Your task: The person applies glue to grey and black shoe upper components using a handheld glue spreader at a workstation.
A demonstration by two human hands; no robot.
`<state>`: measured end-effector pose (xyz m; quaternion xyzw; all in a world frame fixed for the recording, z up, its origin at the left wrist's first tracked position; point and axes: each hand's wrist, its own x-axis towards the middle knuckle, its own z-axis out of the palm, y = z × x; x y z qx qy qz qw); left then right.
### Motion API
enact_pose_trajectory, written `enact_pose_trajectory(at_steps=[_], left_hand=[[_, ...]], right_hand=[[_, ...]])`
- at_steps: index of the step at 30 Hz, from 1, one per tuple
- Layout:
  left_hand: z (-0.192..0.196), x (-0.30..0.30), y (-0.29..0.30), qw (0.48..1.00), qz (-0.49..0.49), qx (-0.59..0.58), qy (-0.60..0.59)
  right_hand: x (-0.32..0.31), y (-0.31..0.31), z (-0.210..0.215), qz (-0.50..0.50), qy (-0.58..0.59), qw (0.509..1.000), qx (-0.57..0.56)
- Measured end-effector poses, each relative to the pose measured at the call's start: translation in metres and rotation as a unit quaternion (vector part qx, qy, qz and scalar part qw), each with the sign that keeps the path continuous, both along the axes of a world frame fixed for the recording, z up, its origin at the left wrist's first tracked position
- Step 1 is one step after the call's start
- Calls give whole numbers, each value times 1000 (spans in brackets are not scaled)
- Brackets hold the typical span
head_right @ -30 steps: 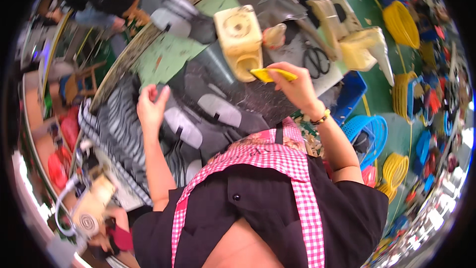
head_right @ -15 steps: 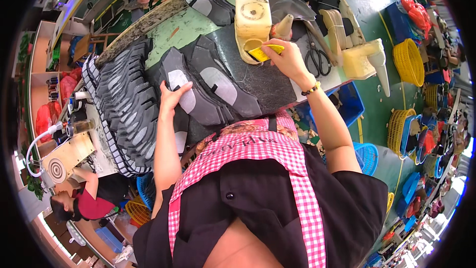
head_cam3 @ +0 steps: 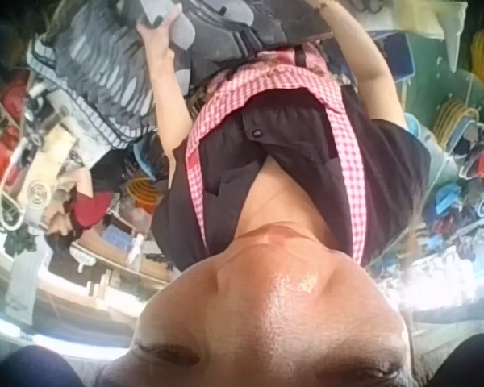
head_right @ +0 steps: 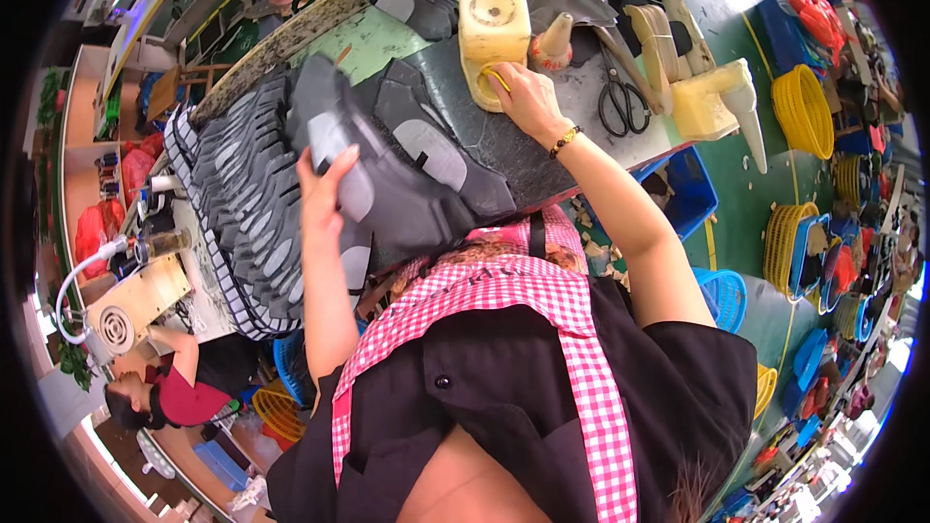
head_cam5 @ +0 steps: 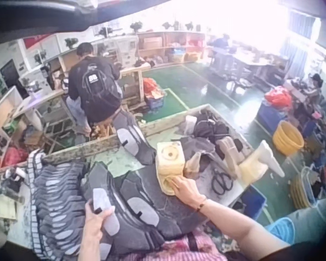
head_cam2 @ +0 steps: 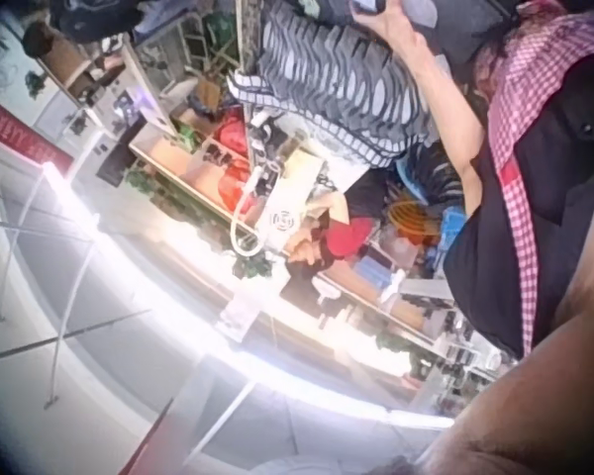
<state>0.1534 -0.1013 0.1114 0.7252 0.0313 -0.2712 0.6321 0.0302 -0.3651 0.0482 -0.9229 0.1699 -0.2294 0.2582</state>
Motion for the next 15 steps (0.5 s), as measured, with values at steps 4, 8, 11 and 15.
enact_pose_trajectory(at_steps=[4, 8, 11, 15], left_hand=[[-80, -2, -11, 983, -8, 166, -76], [-63, -4, 9, 905, -61, 264, -328], [-58, 17, 14, 986, -80, 86, -116], [-70, 29, 9, 984, -104, 112, -92]], right_hand=[[-5, 7, 18, -2, -23, 1000, -14], [-38, -1, 41, -42, 107, 950, 291], [2, 25, 61, 53, 56, 876, 477], [97, 70, 37, 188, 83, 878, 433]])
